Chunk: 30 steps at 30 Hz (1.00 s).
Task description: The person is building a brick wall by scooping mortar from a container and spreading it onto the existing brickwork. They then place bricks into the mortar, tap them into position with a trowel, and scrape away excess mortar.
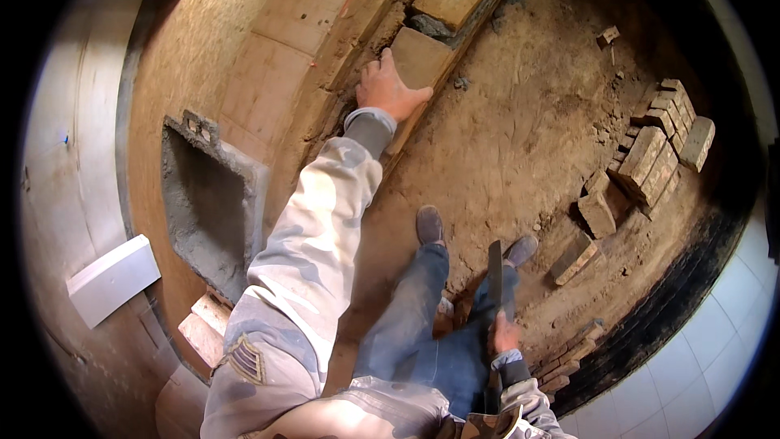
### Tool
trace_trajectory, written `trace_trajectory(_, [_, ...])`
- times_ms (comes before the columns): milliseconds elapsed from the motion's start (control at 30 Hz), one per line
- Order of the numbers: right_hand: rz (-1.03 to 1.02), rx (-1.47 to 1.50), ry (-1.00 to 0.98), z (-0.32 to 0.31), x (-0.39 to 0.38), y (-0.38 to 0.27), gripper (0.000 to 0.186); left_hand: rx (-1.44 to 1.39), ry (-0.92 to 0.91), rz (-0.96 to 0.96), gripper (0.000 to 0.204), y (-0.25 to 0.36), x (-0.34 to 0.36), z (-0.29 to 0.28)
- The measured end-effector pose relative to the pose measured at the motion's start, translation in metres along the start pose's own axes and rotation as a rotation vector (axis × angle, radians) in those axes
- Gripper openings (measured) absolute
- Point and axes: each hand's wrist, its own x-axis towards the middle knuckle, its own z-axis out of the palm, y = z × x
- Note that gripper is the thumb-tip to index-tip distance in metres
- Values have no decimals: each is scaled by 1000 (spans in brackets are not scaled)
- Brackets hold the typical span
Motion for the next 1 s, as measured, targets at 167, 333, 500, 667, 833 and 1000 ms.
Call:
trace_trajectory(167, [-20, 36, -28, 3, 7, 10, 60, 98, 39, -14, 108, 18, 25, 7])
trace_trajectory(333, [139, 198, -85, 3, 7, -5, 56, 185, 50, 60, 105, 7, 43, 13])
trace_trajectory(500, [108, 160, -39, 3, 8, -7, 55, 157, 23, 80, 100, 13, 39, 14])
trace_trajectory(667, [28, 32, -39, 2, 8, -10, 58, 216, 261, 217, 93, 4, 20, 20])
trace_trajectory(833, [29, 54, -23, 3, 18, 0, 64, -59, 360, -1, 78, -1, -42, 23])
trace_trajectory(1000, [-18, 18, -30, 10, 8, -19, 58, -190, 357, -115, 74, -108, -97, 24])
